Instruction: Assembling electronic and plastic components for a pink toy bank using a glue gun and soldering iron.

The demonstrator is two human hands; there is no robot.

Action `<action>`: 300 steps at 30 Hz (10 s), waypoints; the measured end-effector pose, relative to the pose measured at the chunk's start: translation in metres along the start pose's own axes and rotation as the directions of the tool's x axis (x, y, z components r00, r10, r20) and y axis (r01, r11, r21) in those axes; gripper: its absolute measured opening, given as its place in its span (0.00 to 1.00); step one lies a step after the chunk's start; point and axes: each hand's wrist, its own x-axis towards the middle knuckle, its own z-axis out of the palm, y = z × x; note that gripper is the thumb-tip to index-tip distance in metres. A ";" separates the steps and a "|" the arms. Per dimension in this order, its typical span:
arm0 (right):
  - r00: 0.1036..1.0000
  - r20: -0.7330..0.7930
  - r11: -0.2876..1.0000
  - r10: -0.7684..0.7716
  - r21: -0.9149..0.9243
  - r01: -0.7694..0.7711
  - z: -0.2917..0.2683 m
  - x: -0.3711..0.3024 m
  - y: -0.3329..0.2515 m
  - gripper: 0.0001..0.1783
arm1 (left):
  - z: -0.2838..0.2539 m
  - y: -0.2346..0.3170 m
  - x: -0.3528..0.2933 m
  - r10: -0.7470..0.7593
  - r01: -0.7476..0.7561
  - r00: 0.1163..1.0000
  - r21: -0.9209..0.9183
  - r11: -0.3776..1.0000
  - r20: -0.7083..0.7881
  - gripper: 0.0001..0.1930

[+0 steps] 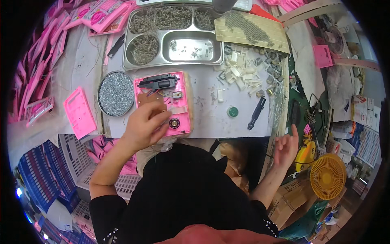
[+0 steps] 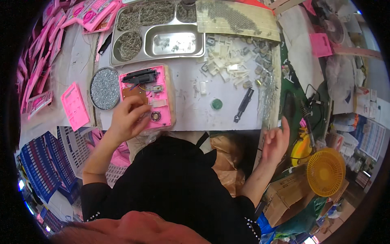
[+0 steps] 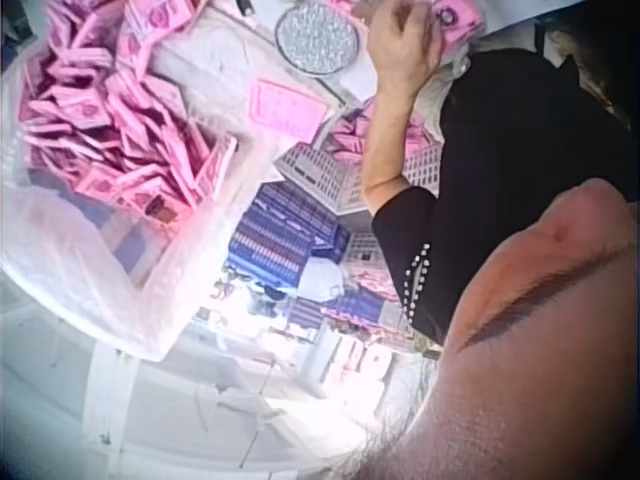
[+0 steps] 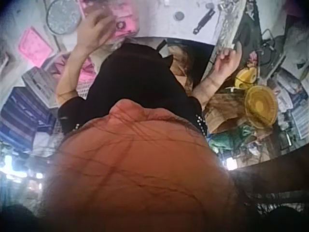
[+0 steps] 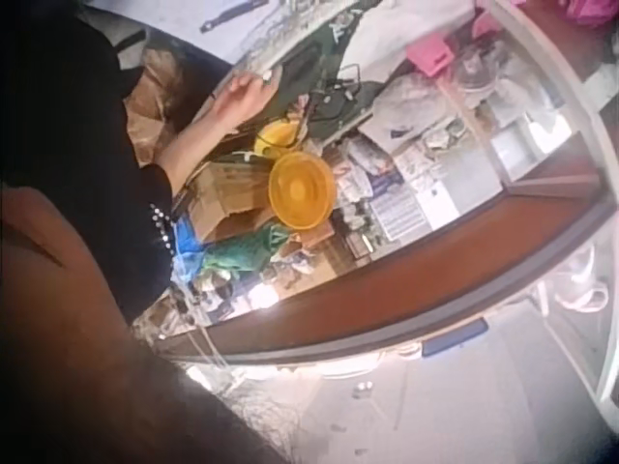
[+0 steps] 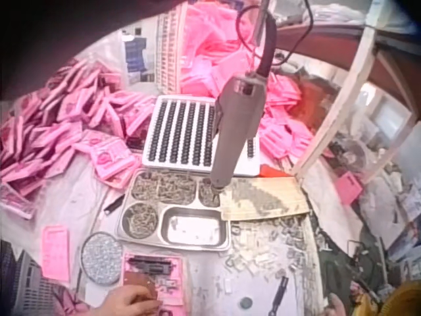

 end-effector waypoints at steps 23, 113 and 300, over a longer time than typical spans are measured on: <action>0.634 0.766 0.442 -0.103 -0.535 0.719 0.263 0.033 0.088 0.06 | 0.004 0.004 0.023 0.060 -0.047 0.997 0.224 0.974 -0.051 0.22; 0.829 0.550 0.532 -0.100 -0.675 0.512 0.274 0.033 0.138 0.10 | 0.002 -0.004 0.033 0.438 -0.389 0.899 0.408 0.826 -0.030 0.14; 0.806 0.585 0.990 -0.088 -0.037 0.135 0.207 0.011 -0.030 0.48 | -0.015 -0.002 0.025 0.186 -0.172 0.977 0.128 0.977 -0.107 0.26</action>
